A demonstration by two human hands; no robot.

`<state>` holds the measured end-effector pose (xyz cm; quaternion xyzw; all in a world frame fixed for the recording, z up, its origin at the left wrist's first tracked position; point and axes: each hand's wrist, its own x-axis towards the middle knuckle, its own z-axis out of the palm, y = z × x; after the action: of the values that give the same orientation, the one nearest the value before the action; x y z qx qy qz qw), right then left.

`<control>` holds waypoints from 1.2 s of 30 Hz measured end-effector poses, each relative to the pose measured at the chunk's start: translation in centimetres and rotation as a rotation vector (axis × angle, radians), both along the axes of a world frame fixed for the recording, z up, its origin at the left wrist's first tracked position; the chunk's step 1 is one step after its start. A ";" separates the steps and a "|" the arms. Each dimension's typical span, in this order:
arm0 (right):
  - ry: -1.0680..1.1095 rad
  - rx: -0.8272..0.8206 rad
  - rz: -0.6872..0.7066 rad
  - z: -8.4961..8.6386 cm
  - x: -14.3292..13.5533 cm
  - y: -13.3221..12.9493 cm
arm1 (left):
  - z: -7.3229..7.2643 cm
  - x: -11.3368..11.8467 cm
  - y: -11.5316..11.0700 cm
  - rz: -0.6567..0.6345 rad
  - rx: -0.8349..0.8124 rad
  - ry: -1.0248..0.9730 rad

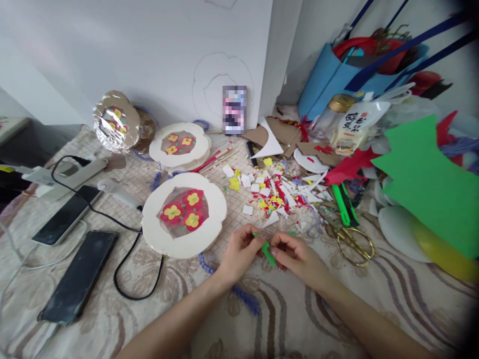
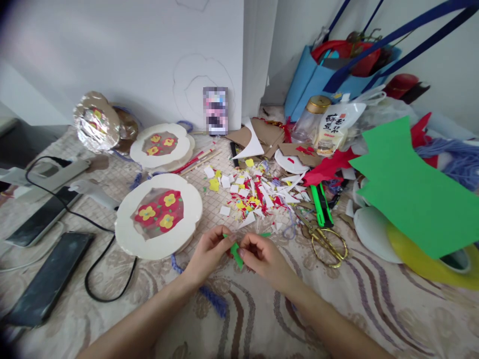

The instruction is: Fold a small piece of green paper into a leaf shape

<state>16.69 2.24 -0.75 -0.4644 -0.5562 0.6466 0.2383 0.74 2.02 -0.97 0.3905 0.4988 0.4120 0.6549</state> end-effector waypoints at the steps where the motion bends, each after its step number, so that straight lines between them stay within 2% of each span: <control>1: 0.002 0.004 -0.001 0.0 0.0 0.0 | -0.1 0.0 0.0 -0.010 -0.006 -0.003; 16: 0.018 -0.006 0.004 0.0 0.0 0.0 | 0.0 -0.1 -0.1 -0.013 0.027 0.057; 25: 0.099 -0.021 -0.157 -0.7 0.3 0.2 | 0.4 0.2 0.1 -0.053 -0.090 -0.123; 29: 0.105 -0.014 -0.173 -1.0 0.3 0.3 | 0.3 0.1 0.0 -0.092 -0.106 -0.161; 36: 0.128 -0.001 -0.172 -1.0 0.2 0.2 | 0.2 0.1 0.0 -0.037 -0.151 -0.180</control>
<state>16.93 2.42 -1.78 -0.4682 -0.4978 0.6524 0.3276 0.80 2.01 -0.76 0.3109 0.4602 0.3944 0.7321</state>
